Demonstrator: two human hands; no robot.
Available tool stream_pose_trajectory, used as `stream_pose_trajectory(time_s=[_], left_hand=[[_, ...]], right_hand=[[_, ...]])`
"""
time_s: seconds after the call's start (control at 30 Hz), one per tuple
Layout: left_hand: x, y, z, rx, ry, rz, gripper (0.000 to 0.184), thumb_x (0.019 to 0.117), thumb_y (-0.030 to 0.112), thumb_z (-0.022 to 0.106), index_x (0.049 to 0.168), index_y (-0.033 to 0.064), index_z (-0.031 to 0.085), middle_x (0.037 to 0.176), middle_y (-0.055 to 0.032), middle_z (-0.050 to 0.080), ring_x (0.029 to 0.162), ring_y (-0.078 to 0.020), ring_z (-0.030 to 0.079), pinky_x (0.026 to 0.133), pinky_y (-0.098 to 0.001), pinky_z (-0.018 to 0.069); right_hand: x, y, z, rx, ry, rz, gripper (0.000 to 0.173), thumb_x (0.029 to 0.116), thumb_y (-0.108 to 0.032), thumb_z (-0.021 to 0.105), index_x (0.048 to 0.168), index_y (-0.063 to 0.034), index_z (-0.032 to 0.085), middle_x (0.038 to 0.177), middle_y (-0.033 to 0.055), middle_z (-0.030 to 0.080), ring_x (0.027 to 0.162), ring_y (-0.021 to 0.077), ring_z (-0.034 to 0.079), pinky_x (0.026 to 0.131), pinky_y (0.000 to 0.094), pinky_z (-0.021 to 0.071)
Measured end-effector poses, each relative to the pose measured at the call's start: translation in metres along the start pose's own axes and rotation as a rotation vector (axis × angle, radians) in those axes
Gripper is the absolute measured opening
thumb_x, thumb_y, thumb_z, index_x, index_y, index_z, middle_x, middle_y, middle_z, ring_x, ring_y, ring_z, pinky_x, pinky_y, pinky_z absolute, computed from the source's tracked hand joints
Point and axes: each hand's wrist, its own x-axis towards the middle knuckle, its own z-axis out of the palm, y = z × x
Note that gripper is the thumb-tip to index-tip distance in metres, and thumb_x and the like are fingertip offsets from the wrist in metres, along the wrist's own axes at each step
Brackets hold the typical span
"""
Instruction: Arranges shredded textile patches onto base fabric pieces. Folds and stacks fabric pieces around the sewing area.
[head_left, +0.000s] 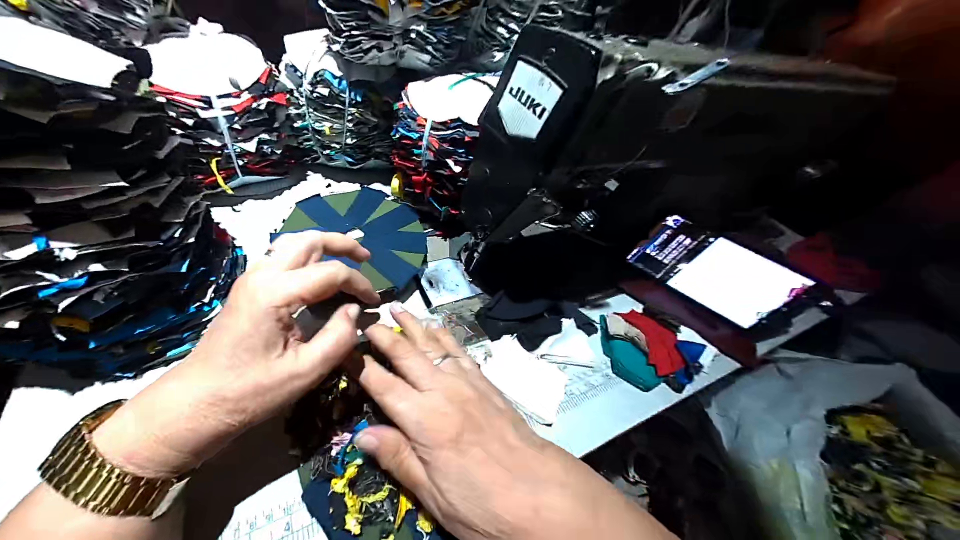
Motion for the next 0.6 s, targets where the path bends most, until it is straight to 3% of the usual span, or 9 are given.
stream_pose_trajectory(time_s=[0.07, 0.13, 0.37, 0.43, 0.5, 0.6], left_hand=[[0.001, 0.001, -0.001, -0.011, 0.074, -0.022, 0.025, 0.0927, 0.019, 0.054, 0.106, 0.0116, 0.073, 0.128, -0.002, 0.064, 0.121, -0.0112, 0.06, 0.099, -0.0291, 0.0525], [0.001, 0.0, -0.001, -0.02, 0.113, -0.023, 0.027, 0.0929, 0.015, 0.052, 0.109, 0.0084, 0.072, 0.123, -0.0026, 0.066, 0.117, -0.0114, 0.062, 0.097, -0.0287, 0.0538], [0.001, 0.0, 0.001, -0.022, 0.15, -0.006, 0.028, 0.0905, 0.012, 0.052, 0.11, 0.0059, 0.072, 0.118, -0.0033, 0.068, 0.114, -0.012, 0.064, 0.097, -0.0296, 0.0544], [0.001, 0.0, 0.001, -0.029, 0.169, 0.0, 0.028, 0.0906, 0.011, 0.052, 0.11, 0.0052, 0.071, 0.117, -0.004, 0.069, 0.112, -0.0126, 0.065, 0.096, -0.0302, 0.0552], [0.001, 0.0, 0.0, -0.026, 0.191, -0.008, 0.029, 0.0914, 0.01, 0.051, 0.112, 0.006, 0.071, 0.116, -0.0033, 0.07, 0.11, -0.0113, 0.065, 0.094, -0.029, 0.0553], [0.0, 0.001, 0.001, -0.026, 0.202, -0.043, 0.029, 0.0924, 0.01, 0.051, 0.114, 0.0078, 0.071, 0.115, -0.0014, 0.07, 0.107, -0.0086, 0.066, 0.092, -0.0271, 0.0557]], right_hand=[[0.004, -0.002, 0.003, -0.008, -0.178, 0.023, 0.064, 0.1076, -0.058, 0.027, 0.154, -0.0195, 0.048, 0.165, 0.0107, 0.035, 0.158, 0.0305, 0.018, 0.125, 0.0616, 0.0166], [0.006, -0.002, 0.007, -0.004, -0.283, 0.05, 0.067, 0.1074, -0.06, 0.026, 0.158, -0.0191, 0.042, 0.168, 0.0119, 0.029, 0.159, 0.0297, 0.013, 0.125, 0.0628, 0.0102], [0.009, -0.01, 0.003, -0.017, -0.322, 0.075, 0.072, 0.1059, -0.064, 0.025, 0.157, -0.0168, 0.044, 0.168, 0.015, 0.029, 0.158, 0.0344, 0.014, 0.124, 0.066, 0.0081], [0.01, -0.015, 0.006, -0.041, -0.242, 0.045, 0.07, 0.1055, -0.064, 0.025, 0.155, -0.0186, 0.048, 0.165, 0.0143, 0.035, 0.157, 0.0348, 0.019, 0.123, 0.0672, 0.0117], [0.01, -0.016, 0.011, -0.033, -0.19, 0.004, 0.07, 0.1059, -0.062, 0.026, 0.154, -0.0167, 0.049, 0.163, 0.0149, 0.038, 0.156, 0.0344, 0.023, 0.123, 0.065, 0.0143], [0.012, -0.013, 0.021, -0.027, -0.241, -0.002, 0.071, 0.106, -0.062, 0.029, 0.158, -0.0158, 0.043, 0.166, 0.0145, 0.033, 0.158, 0.0322, 0.019, 0.126, 0.0589, 0.0137]])
